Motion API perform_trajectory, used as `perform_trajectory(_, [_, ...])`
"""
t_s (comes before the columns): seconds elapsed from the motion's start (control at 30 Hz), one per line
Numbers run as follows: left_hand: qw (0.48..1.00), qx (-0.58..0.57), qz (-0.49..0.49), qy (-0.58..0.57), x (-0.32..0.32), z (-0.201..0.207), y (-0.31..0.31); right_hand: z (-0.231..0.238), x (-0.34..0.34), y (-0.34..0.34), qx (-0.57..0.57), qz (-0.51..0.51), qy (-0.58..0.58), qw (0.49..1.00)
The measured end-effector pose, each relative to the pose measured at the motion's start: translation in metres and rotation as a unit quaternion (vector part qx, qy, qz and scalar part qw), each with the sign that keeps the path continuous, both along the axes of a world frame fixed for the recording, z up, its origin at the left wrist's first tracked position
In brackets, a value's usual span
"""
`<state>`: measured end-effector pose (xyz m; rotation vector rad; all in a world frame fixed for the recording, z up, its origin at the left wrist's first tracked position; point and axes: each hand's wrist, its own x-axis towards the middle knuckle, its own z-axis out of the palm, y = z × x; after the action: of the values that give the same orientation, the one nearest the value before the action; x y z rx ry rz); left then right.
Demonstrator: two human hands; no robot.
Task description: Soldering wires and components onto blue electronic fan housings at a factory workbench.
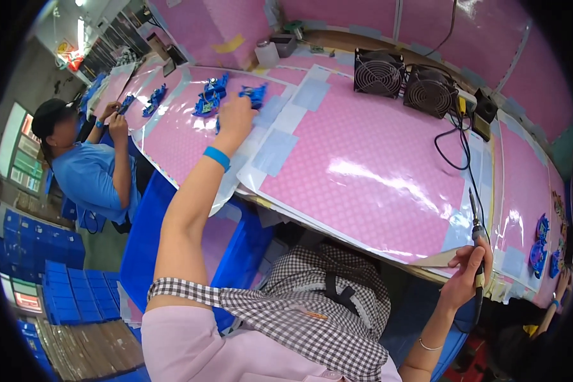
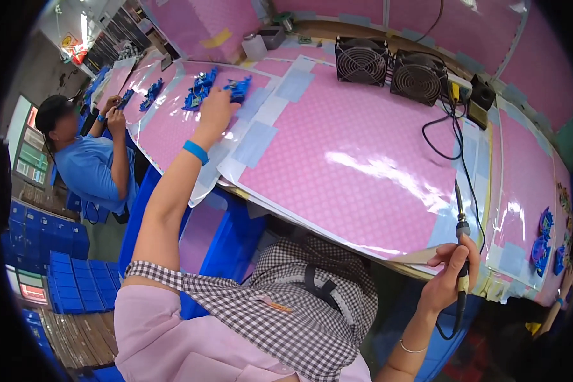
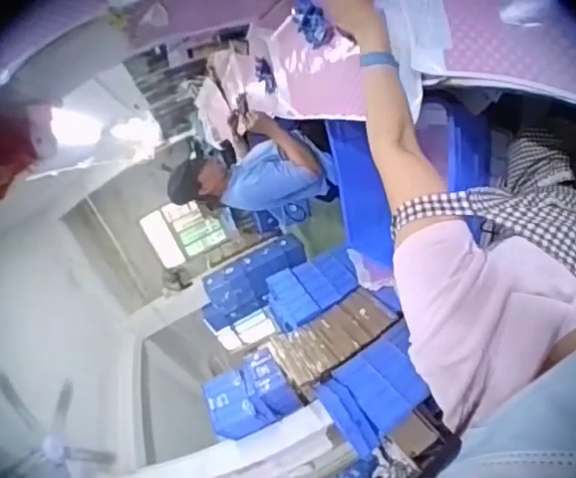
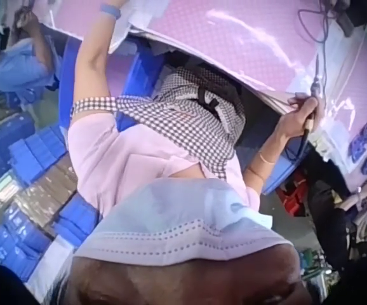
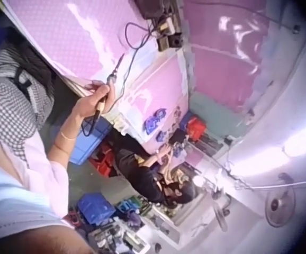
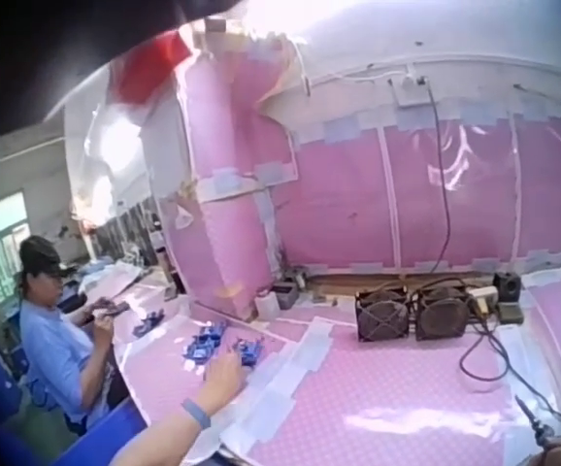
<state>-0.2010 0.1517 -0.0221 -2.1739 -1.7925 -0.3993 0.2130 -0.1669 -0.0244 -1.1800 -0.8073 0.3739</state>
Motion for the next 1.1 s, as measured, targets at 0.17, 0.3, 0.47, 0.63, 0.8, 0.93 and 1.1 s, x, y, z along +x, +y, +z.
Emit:
perform_trajectory(0.17, [0.940,0.139,-0.221,-0.221,0.085,0.035,-0.061,0.001,-0.001,-0.007,-0.035,-0.063,-0.027,0.997])
perform_trajectory(0.3, [0.765,-0.351,-0.169,-0.513,0.104,-0.015,-0.134,0.017,-0.019,0.018,-0.105,0.049,-0.018,0.993])
perform_trajectory(0.47, [0.308,-0.549,-0.181,-0.756,0.145,-0.021,-0.172,0.010,-0.007,0.022,-0.019,0.132,-0.054,0.990])
perform_trajectory(0.63, [0.561,-0.498,-0.305,-0.586,0.206,-0.026,-0.198,0.007,0.038,0.001,-0.046,0.043,-0.163,0.985])
perform_trajectory(0.8, [0.136,-0.403,-0.014,-0.905,0.187,0.023,-0.123,0.014,0.090,-0.022,-0.100,-0.050,-0.269,0.957])
perform_trajectory(0.93, [-0.033,-0.386,-0.345,-0.855,0.138,0.055,-0.083,0.022,0.123,-0.026,-0.130,-0.098,-0.318,0.934])
perform_trajectory(1.1, [0.229,-0.359,-0.540,-0.726,0.111,0.113,-0.076,0.021,0.134,-0.018,-0.091,-0.105,-0.300,0.944])
